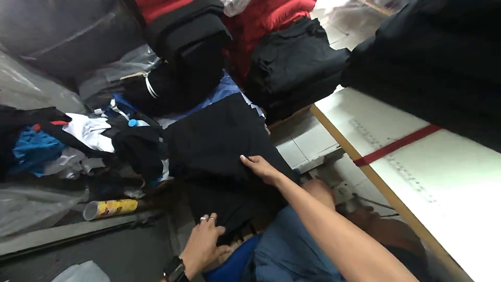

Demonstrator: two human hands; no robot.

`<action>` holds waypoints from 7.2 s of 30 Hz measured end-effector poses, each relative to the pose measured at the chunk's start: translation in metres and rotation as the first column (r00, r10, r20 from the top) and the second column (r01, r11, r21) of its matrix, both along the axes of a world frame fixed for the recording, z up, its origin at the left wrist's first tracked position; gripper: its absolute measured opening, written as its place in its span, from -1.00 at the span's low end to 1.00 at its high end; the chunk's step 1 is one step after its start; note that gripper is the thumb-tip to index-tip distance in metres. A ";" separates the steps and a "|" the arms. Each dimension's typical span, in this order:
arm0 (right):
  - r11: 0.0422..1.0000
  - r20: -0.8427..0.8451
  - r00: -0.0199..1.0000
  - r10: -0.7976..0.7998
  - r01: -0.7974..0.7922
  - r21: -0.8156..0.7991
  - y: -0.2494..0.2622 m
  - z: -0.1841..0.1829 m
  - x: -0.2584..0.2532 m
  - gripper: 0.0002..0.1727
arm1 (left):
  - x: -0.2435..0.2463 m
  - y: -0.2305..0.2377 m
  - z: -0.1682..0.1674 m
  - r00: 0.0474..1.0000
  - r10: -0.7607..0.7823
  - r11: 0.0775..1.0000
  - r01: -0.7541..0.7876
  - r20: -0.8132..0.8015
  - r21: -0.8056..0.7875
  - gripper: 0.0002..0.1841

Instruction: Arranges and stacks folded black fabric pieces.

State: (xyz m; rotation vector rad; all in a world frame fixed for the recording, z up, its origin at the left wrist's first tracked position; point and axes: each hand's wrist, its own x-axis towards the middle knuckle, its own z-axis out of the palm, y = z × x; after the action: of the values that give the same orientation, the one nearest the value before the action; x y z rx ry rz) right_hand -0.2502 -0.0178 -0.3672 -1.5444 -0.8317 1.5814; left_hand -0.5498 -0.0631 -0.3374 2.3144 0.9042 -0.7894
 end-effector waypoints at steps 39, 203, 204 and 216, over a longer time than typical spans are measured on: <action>0.903 0.075 0.934 0.349 -0.357 0.239 0.005 0.044 -0.004 -0.30 | -0.005 0.072 0.065 0.943 -0.182 0.982 0.188 0.279 0.003 -0.48; 0.933 0.521 0.823 0.228 -0.032 -0.359 0.048 -0.006 0.002 -0.15 | 0.032 0.029 -0.057 0.999 0.037 0.992 -0.041 0.030 0.119 -0.29; 0.932 0.519 0.825 0.224 -0.025 -0.362 0.047 -0.007 0.004 -0.15 | 0.029 0.028 -0.052 0.999 0.033 0.995 -0.029 -0.043 0.093 -0.25; 0.959 0.413 0.888 0.201 -0.092 -0.268 0.031 0.001 0.005 0.18 | 0.052 0.127 0.074 0.977 -0.195 0.980 0.192 0.083 0.051 -0.49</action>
State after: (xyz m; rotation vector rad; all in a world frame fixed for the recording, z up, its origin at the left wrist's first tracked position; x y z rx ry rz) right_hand -0.2453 0.0134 -0.3666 -2.1081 -1.0495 1.5034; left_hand -0.4977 0.0640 -0.2631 2.4810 0.6704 -0.7460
